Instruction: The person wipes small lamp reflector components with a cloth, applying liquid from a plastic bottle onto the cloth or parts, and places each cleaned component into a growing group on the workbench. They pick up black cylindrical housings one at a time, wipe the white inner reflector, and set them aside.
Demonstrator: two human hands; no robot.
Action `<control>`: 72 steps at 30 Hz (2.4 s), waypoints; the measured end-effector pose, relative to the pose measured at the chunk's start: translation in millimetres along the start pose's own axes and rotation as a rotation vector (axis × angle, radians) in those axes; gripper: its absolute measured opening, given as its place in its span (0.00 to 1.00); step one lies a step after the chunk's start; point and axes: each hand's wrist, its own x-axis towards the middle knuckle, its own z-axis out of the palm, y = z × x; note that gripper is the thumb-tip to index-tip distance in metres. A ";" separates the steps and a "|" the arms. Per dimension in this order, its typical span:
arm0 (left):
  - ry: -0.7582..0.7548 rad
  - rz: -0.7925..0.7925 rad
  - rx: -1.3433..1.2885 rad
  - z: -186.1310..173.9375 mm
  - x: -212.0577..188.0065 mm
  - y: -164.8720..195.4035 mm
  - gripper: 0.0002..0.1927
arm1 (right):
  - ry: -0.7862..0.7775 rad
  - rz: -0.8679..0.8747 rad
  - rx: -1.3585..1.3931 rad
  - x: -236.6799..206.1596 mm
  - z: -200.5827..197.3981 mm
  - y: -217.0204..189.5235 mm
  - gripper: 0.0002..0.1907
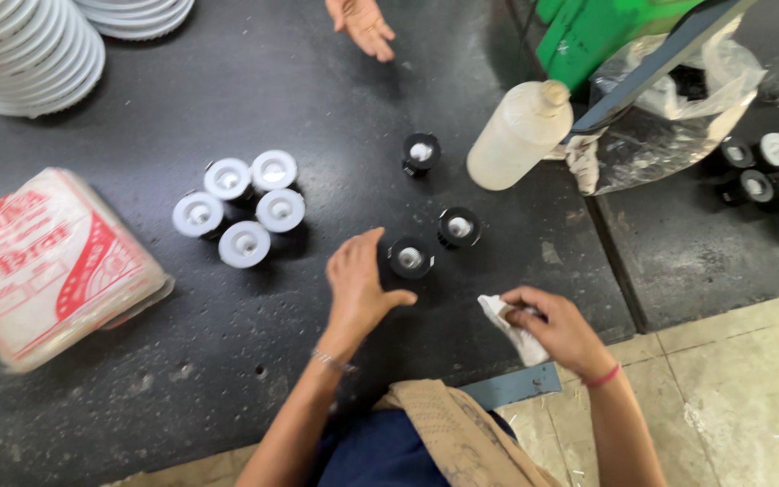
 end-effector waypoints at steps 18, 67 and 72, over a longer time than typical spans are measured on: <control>0.264 0.230 -0.505 183.9 192.2 105.1 0.58 | 0.418 -0.071 1.070 26.5 16.1 129.9 0.15; 0.482 -0.287 -1.079 87.7 379.3 117.6 0.47 | 0.436 0.131 1.111 45.2 5.6 124.6 0.14; 0.450 -0.057 -0.603 102.9 340.2 123.0 0.53 | 0.356 -0.016 1.127 34.1 9.3 132.2 0.14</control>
